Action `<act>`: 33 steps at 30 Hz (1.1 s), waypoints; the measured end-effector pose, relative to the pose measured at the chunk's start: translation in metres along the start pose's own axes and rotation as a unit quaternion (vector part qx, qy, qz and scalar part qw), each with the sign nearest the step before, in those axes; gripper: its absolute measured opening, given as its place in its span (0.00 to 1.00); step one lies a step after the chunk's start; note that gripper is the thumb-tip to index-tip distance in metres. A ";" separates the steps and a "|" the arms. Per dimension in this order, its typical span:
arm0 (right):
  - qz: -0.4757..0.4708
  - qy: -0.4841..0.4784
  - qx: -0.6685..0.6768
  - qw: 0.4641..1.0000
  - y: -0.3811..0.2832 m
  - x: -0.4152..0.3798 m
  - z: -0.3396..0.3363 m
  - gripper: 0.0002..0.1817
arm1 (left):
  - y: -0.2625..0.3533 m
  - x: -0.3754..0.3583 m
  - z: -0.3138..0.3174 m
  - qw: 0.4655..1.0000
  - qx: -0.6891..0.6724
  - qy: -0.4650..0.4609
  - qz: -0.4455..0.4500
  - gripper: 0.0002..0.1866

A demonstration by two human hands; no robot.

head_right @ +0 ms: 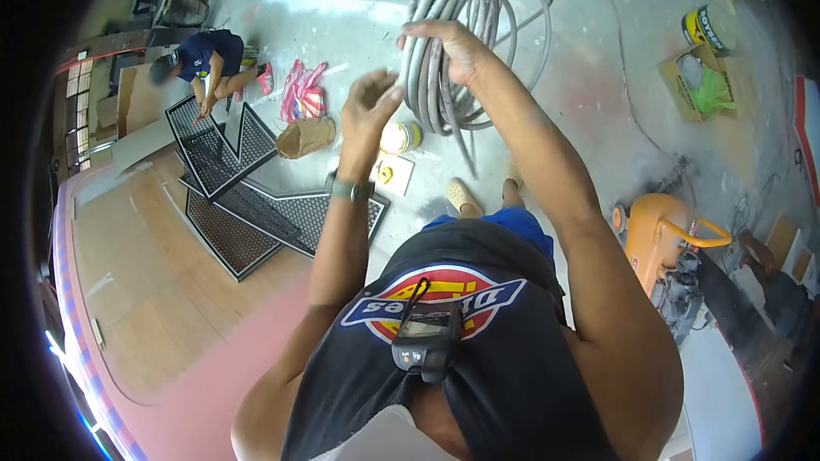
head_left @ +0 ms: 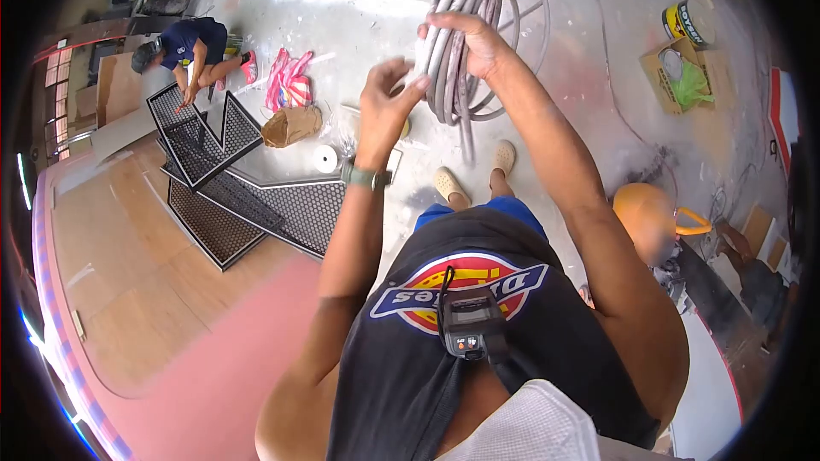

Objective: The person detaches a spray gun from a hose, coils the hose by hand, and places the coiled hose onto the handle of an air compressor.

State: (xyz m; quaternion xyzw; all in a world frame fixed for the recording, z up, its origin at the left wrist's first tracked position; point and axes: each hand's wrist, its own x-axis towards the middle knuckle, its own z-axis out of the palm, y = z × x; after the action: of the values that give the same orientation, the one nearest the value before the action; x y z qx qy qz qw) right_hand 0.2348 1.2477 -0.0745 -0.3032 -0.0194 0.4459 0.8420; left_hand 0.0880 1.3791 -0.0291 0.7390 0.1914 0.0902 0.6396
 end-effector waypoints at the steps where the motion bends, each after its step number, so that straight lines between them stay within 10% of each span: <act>1: 0.010 0.006 -0.040 0.999 0.006 -0.005 0.007 0.17 | -0.003 0.011 0.008 0.999 -0.029 -0.041 -0.005 0.30; 6: 0.102 0.066 -0.279 0.953 0.016 -0.013 0.005 0.37 | -0.033 0.020 0.036 0.942 -0.236 -0.180 -0.157 0.23; 9: 0.009 0.144 -0.569 0.809 0.029 0.002 -0.021 0.34 | -0.053 0.016 0.040 0.949 -0.222 -0.145 -0.172 0.21; 20: -0.041 0.223 -0.406 0.885 0.023 -0.050 -0.093 0.22 | -0.071 -0.011 -0.022 0.830 -0.514 -0.106 -0.190 0.21; 25: -0.042 0.338 -0.386 0.857 0.008 -0.104 -0.212 0.23 | -0.050 -0.032 -0.052 0.755 -0.633 -0.134 -0.107 0.33; 26: -0.050 0.356 -0.378 0.853 0.004 -0.116 -0.234 0.23 | -0.036 -0.036 -0.052 0.822 -0.559 -0.034 -0.104 0.33; 30: -0.108 0.414 -0.370 0.824 -0.018 -0.169 -0.306 0.23 | -0.033 -0.024 -0.068 0.648 -0.737 -0.189 -0.037 0.30; 33: -0.110 0.541 -0.343 0.760 -0.055 -0.190 -0.301 0.22 | -0.029 -0.023 -0.081 0.707 -0.690 -0.152 -0.026 0.24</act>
State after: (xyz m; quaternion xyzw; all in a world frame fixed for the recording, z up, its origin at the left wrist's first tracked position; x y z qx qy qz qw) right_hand 0.2520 0.9312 -0.2459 -0.7579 0.2542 0.0755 0.5961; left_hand 0.0320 1.4466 -0.0413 0.0900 -0.0046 0.0667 0.9937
